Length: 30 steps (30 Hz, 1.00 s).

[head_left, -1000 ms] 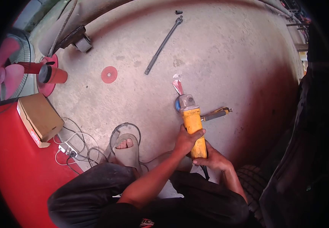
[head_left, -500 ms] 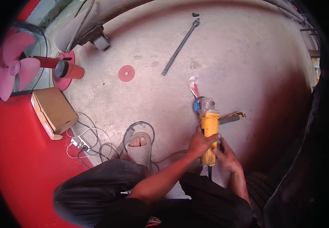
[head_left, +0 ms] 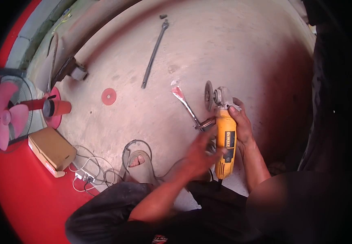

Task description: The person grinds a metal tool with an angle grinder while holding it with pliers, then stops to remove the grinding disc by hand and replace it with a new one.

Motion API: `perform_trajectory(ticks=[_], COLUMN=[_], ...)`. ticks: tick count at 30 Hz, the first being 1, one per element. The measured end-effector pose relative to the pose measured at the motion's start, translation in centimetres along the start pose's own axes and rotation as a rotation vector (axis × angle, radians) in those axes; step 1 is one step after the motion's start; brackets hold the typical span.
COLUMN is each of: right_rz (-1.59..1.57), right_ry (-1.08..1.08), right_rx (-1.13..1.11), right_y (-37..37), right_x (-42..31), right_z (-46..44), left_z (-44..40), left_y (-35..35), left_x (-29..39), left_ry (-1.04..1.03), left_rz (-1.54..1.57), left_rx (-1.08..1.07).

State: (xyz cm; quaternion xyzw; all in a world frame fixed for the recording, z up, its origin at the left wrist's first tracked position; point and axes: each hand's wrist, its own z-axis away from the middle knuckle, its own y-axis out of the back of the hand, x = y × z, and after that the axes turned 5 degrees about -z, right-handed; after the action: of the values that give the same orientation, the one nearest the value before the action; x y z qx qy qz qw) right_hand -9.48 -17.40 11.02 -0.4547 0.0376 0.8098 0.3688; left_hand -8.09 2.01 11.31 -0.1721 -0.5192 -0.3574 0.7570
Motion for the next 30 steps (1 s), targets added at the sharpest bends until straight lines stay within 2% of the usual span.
perform_trajectory(ticks=[1,2,3,5,6,8,10,13,15,16,18,20,21,22,23,24,26,27,29,30], right_rz=[-0.111,-0.221,-0.268,-0.302,-0.331,-0.351,-0.411,-0.366,-0.353,-0.352,-0.349,-0.471,-0.47,-0.543,-0.616,-0.611,-0.596,-0.427,-0.43,-0.433], right_ry=[-0.038,-0.076,-0.084,-0.082,-0.096,-0.118,-0.194,-0.222,-0.265,-0.268,-0.263,-0.387,-0.387,-0.415,-0.443,-0.449,-0.49,-0.396,-0.406,-0.414], right_rx=[-0.136,-0.272,-0.31,-0.367,-0.428,-0.399,-0.412,-0.439,-0.463,-0.456,-0.448,-0.453,-0.452,-0.545,-0.639,-0.642,-0.115,-0.378,-0.357,-0.331], right_y=[1.0,1.9,2.1,1.5,1.1,1.0,0.9,1.4,1.8,1.9,2.6,3.9,4.4,4.8,5.1,4.4,2.4,2.6,2.5,2.0], right_x=[0.3,0.5,0.7,0.4,0.4,0.9,1.2,1.7,1.8,1.6,1.3,1.7,2.4,3.3,4.0,4.1,4.4,4.8,5.4,5.1], right_z=[-0.8,-1.4,-1.8,-1.8,-1.7,-1.8,-1.7,-1.8,-1.6,-1.1,-0.6,0.0,0.0,-0.3,-0.4,0.0,1.2,1.4,2.1,2.3], left_z=[-0.9,-1.7,-2.8,-4.3,-4.8,-5.6,-6.1,-6.2,-6.0,-5.9,-5.2,-4.2,-4.1,-4.1,-4.2,-4.3,-5.2,-5.8,-6.7,-6.8], left_y=[1.7,2.9,4.1,6.9,7.4,8.1,8.0,7.4,7.4,7.8,9.1,9.3,9.1,9.1,8.9,8.7,8.8,8.7,8.7,8.7], left_x=[0.1,-0.4,-1.3,1.7,2.5,4.0,4.5,4.8,5.8,4.9,2.8,2.3,1.7,1.4,1.5,2.3,4.7,5.2,5.8,5.8], left_ry=[0.081,0.03,-0.017,-0.15,-0.155,-0.365,-0.406,-0.379,0.168,0.169,0.188,0.138,-0.145,-0.433,-0.522,-0.518,-0.833,-0.83,-0.966,-0.958], left_rz=[0.087,-0.053,-0.076,-0.137,-0.141,-0.382,-0.491,-0.504,-0.523,-0.52,-0.26,-0.179,-0.319,-0.457,-0.515,-0.514,-0.806,-0.809,-0.88,-0.887], left_rx=[-0.041,0.166,0.314,0.383,0.375,0.335,0.245,0.277,0.153,0.157,0.213,0.239,0.295,0.35,0.279,0.286,0.163,0.166,-0.054,-0.047])
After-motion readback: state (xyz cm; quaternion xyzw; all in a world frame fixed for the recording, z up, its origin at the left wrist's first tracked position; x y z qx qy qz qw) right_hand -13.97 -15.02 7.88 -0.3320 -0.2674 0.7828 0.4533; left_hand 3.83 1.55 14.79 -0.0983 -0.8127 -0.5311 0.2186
